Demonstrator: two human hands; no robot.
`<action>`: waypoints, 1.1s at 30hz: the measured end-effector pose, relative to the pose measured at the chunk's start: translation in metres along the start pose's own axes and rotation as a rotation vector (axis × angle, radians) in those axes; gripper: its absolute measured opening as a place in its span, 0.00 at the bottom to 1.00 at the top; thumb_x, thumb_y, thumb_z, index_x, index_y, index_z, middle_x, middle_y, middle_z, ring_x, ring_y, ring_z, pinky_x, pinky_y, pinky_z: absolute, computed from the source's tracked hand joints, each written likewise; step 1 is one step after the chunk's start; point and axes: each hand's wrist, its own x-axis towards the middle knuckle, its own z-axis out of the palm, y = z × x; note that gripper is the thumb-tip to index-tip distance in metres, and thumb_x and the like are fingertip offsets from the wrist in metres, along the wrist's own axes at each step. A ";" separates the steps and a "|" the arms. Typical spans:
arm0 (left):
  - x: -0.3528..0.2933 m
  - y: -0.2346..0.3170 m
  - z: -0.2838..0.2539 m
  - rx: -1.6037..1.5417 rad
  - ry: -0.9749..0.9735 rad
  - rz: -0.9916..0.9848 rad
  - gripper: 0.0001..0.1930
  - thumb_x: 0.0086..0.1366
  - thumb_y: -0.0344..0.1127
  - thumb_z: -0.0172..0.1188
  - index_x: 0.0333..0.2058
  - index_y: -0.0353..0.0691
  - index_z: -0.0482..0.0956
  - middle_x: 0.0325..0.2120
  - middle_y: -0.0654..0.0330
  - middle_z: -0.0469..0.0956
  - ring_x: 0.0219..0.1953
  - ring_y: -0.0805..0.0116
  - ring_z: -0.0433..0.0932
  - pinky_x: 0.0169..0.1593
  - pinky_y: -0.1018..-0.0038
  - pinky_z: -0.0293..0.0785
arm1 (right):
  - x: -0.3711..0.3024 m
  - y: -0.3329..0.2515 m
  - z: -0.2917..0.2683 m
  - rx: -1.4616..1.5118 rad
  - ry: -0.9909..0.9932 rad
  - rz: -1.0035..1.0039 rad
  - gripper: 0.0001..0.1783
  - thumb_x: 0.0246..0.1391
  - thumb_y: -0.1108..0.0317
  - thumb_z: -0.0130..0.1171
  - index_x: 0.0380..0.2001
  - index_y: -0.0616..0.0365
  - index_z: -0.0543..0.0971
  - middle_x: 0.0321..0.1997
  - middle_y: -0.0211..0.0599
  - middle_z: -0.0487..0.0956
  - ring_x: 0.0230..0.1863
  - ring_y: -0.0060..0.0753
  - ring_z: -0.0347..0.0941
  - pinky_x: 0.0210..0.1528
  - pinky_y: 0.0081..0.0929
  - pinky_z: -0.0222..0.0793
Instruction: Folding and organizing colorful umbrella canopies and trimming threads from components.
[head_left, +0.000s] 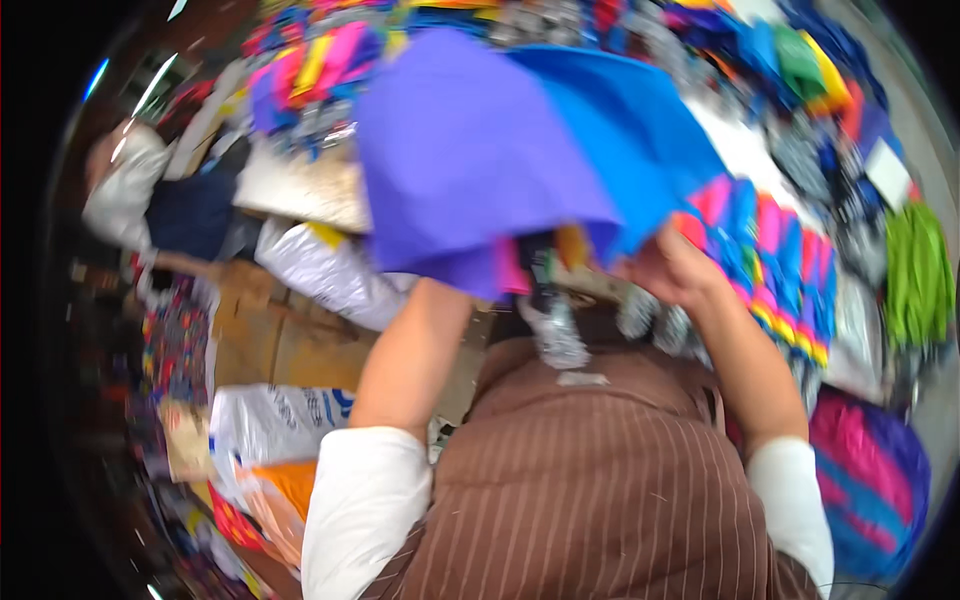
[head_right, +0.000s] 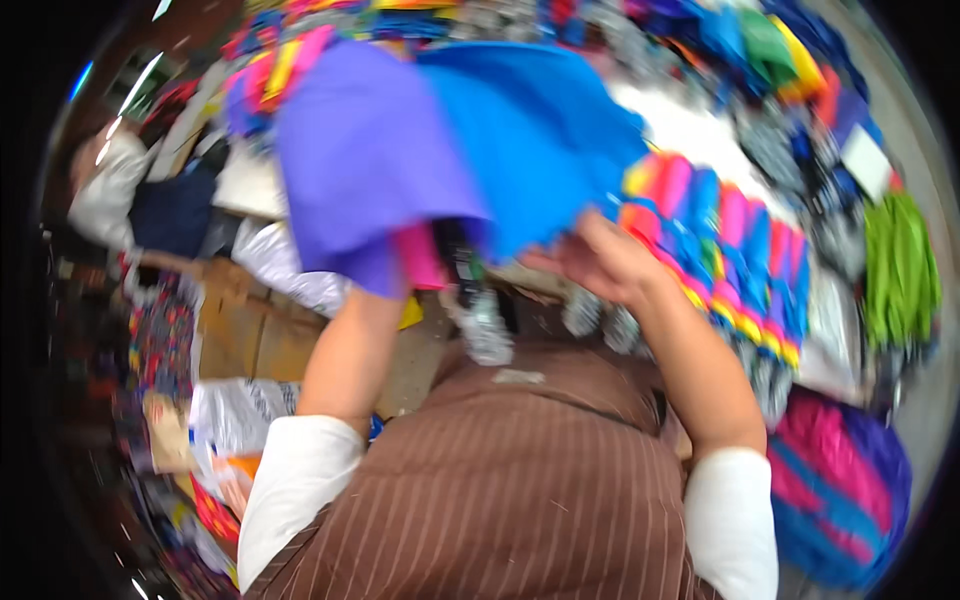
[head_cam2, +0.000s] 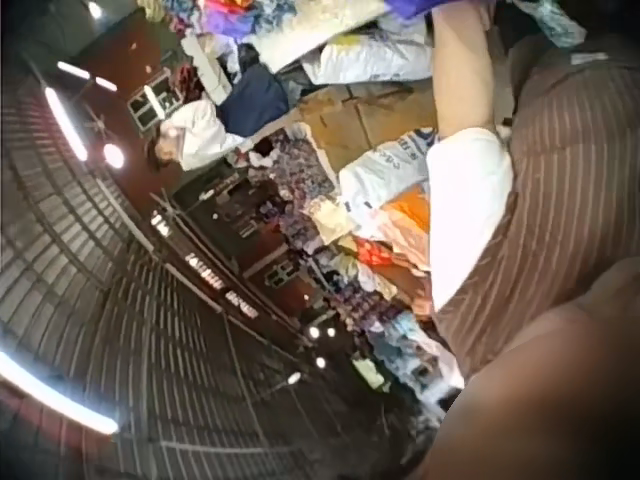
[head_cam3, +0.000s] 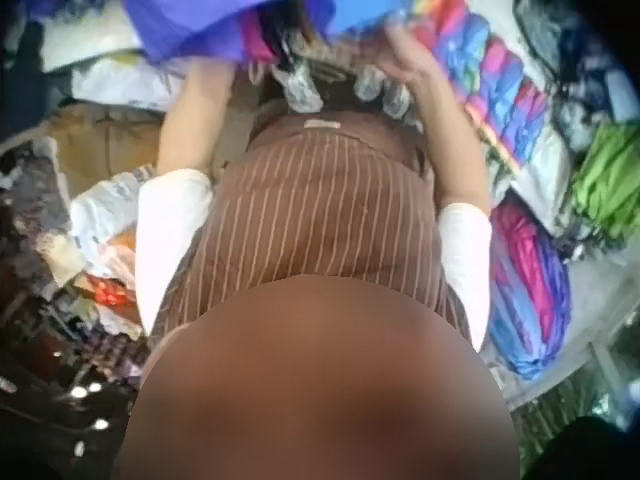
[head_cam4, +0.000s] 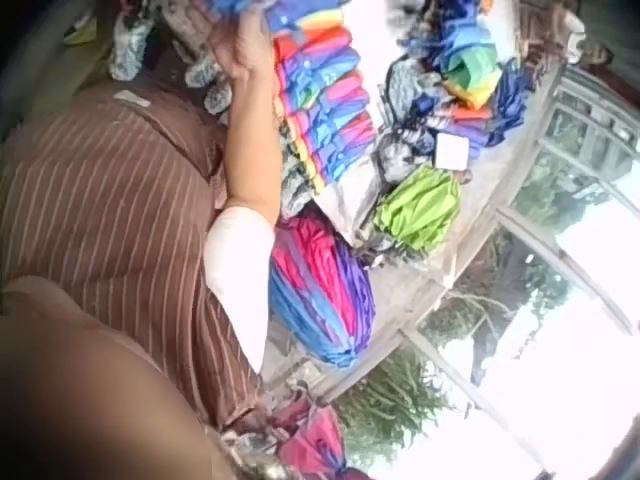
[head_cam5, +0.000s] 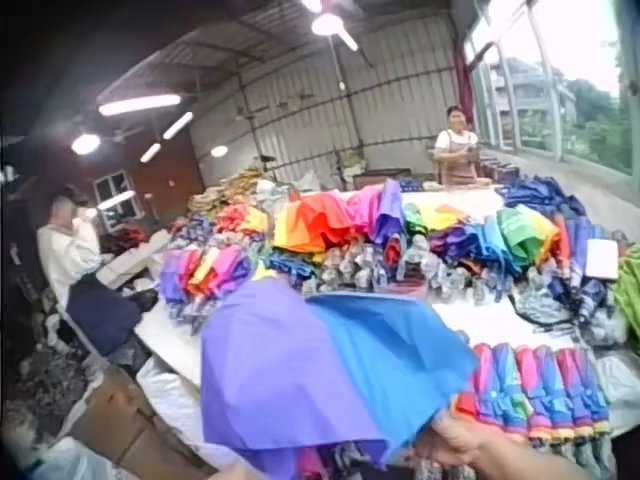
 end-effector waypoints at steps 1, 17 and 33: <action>0.012 -0.010 -0.003 -0.524 -0.005 -0.063 0.25 0.66 0.42 0.50 0.59 0.40 0.61 0.53 0.56 0.69 0.53 0.66 0.70 0.54 0.68 0.70 | -0.001 -0.008 0.016 -0.015 0.048 0.031 0.36 0.48 0.41 0.60 0.54 0.53 0.69 0.55 0.39 0.72 0.58 0.40 0.66 0.64 0.48 0.55; 0.054 -0.038 -0.123 -2.742 0.341 -0.889 0.18 0.56 0.33 0.64 0.45 0.37 0.75 0.40 0.59 0.79 0.43 0.73 0.76 0.47 0.74 0.72 | -0.008 0.033 0.038 -1.145 0.256 -0.390 0.20 0.50 0.68 0.63 0.46 0.64 0.74 0.37 0.42 0.78 0.43 0.42 0.73 0.52 0.34 0.67; 0.014 -0.066 -0.138 -2.346 -0.222 -0.535 0.16 0.65 0.40 0.55 0.47 0.36 0.74 0.37 0.60 0.79 0.40 0.72 0.75 0.45 0.72 0.71 | -0.014 0.025 0.051 -0.333 -0.345 -0.106 0.24 0.48 0.65 0.64 0.48 0.63 0.73 0.38 0.43 0.76 0.41 0.41 0.72 0.49 0.32 0.67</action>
